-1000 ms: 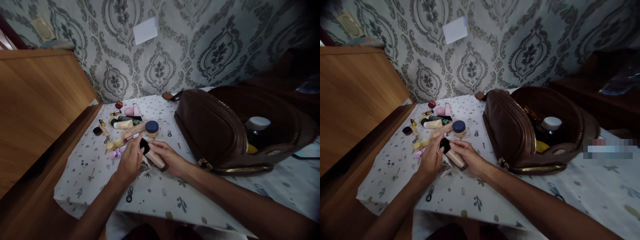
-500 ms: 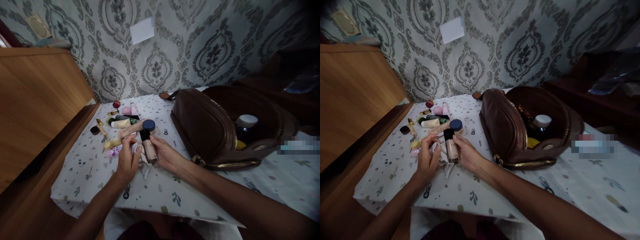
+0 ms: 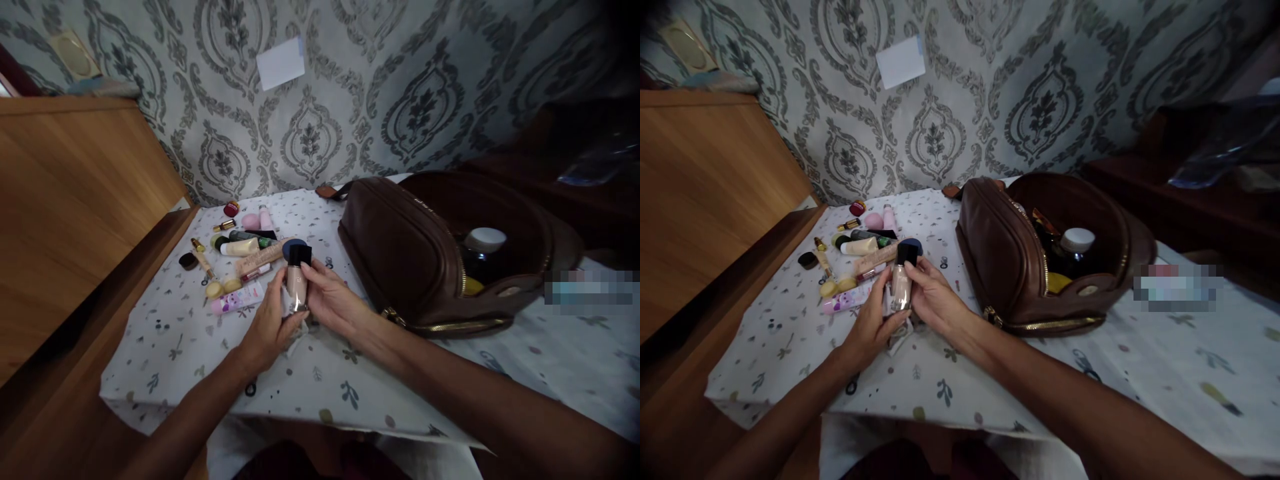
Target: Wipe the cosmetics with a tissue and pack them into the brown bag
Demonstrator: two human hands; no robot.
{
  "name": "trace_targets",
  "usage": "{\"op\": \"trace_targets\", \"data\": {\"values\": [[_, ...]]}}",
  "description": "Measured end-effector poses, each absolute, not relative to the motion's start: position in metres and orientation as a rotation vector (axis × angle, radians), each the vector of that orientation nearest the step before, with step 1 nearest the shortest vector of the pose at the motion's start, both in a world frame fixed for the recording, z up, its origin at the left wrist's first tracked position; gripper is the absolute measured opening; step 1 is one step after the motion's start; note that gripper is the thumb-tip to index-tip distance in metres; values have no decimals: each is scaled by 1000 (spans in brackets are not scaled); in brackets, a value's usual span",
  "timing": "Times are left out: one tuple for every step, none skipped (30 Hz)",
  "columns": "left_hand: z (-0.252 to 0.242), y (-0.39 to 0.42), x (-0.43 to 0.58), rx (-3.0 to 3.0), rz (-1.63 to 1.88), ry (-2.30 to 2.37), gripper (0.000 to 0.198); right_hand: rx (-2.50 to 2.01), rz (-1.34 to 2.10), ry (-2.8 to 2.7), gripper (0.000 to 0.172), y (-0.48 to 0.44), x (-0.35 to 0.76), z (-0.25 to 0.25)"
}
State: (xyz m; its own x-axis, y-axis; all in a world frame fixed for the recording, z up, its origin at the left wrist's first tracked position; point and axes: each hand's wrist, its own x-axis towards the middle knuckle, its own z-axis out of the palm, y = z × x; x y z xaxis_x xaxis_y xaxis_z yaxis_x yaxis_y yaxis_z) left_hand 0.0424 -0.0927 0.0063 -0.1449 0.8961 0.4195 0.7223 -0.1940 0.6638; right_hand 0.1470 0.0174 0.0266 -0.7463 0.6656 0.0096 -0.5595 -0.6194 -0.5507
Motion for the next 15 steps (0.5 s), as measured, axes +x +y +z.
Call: {"op": "trace_targets", "data": {"values": [[8, -93, 42, 1832, 1255, 1819, 73, -244, 2290, -757, 34, 17, 148, 28], [11, -94, 42, 1746, 1267, 1767, 72, -235, 2256, -826, 34, 16, 149, 30], [14, -95, 43, 1646, 1281, 1696, 70, -234, 2224, -903, 34, 16, 151, 32], [17, -95, 43, 1535, 1295, 1614, 69, -238, 2191, -987, 33, 16, 153, 34], [20, -95, 44, 1416, 1304, 1532, 67, -244, 2152, -1071, 33, 16, 154, 36], [22, -95, 45, 1305, 1310, 1462, 66, -245, 2104, -1151, 32, 16, 156, 38], [24, -94, 45, 1211, 1314, 1413, 64, -242, 2045, -1220, 31, 17, 158, 39], [25, -93, 45, 1136, 1315, 1382, 63, -231, 1980, -1282, 31, 17, 159, 40], [25, -92, 45, 1078, 1321, 1363, 60, -214, 1916, -1340, 31, 17, 160, 40], [25, -90, 44, 1024, 1331, 1348, 58, -194, 1855, -1394, 31, 17, 160, 41], [24, -89, 43, 971, 1342, 1334, 56, -180, 1805, -1446, 32, 17, 161, 42], [23, -88, 42, 922, 1357, 1321, 55, -174, 1765, -1499, 32, 17, 161, 42], [22, -86, 41, 879, 1373, 1312, 54, -172, 1734, -1548, 32, 16, 162, 43], [21, -85, 40, 849, 1387, 1306, 54, -174, 1707, -1586, 31, 15, 162, 43], [20, -85, 39, 830, 1399, 1305, 53, -180, 1690, -1615, 30, 14, 163, 43]]}}
